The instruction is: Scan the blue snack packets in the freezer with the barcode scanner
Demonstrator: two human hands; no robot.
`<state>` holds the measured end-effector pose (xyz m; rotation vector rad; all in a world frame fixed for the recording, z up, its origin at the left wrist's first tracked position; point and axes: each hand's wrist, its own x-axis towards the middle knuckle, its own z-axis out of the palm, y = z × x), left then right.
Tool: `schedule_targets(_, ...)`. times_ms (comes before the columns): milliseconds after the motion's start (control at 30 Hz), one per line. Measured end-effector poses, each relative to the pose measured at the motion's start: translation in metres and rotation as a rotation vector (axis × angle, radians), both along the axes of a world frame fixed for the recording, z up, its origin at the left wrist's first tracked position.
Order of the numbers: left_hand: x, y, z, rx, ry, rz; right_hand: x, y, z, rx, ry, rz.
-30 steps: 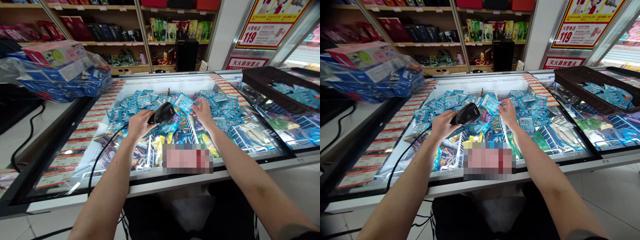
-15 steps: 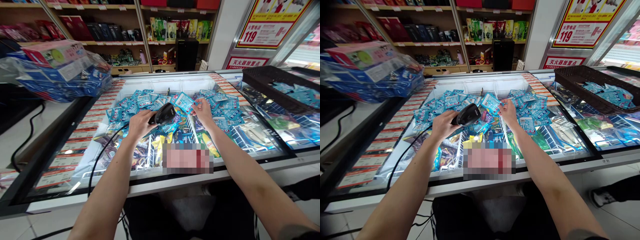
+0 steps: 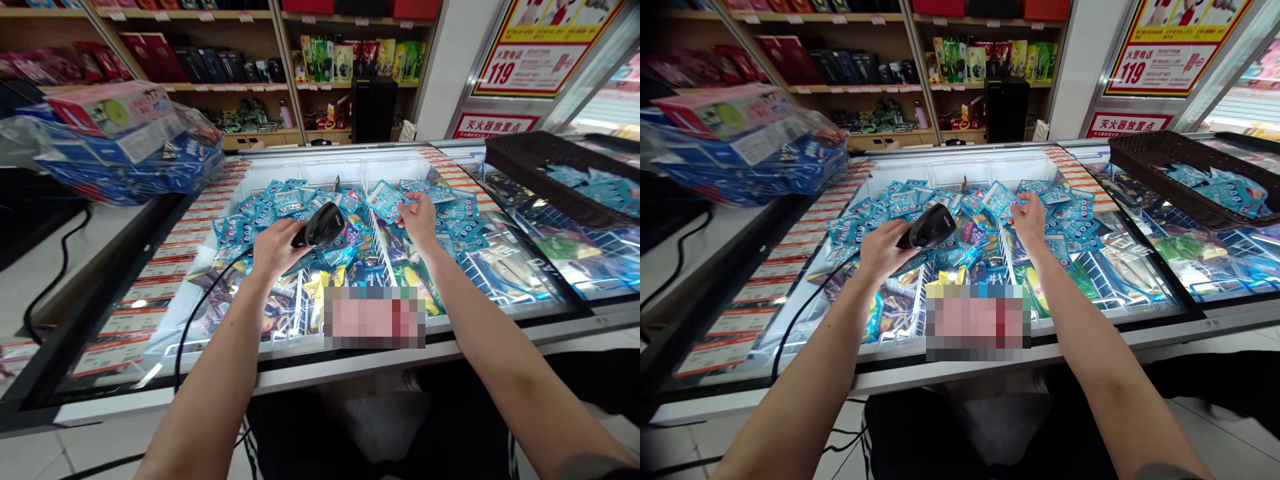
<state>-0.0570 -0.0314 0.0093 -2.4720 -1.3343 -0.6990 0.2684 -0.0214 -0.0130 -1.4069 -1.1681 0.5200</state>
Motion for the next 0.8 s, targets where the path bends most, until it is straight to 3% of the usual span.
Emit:
schedule_targets(167, -0.003, 0.001, 0.000, 0.027, -0.009, -0.010, 0.012, 0.001, 0.002, 0.027, -0.110, -0.068)
schedule_targets(467, -0.004, 0.001, 0.000, 0.050, -0.044, 0.073, 0.059, 0.000, 0.003, -0.050, -0.490, -0.394)
schedule_targets(667, -0.007, 0.002, 0.001, 0.093, -0.075, 0.152, 0.045, -0.009, 0.003, -0.086, -0.823, -0.539)
schedule_targets(800, -0.010, 0.004, 0.001, 0.094, -0.082, 0.183, 0.031, -0.018, 0.005, -0.101, -0.957, -0.474)
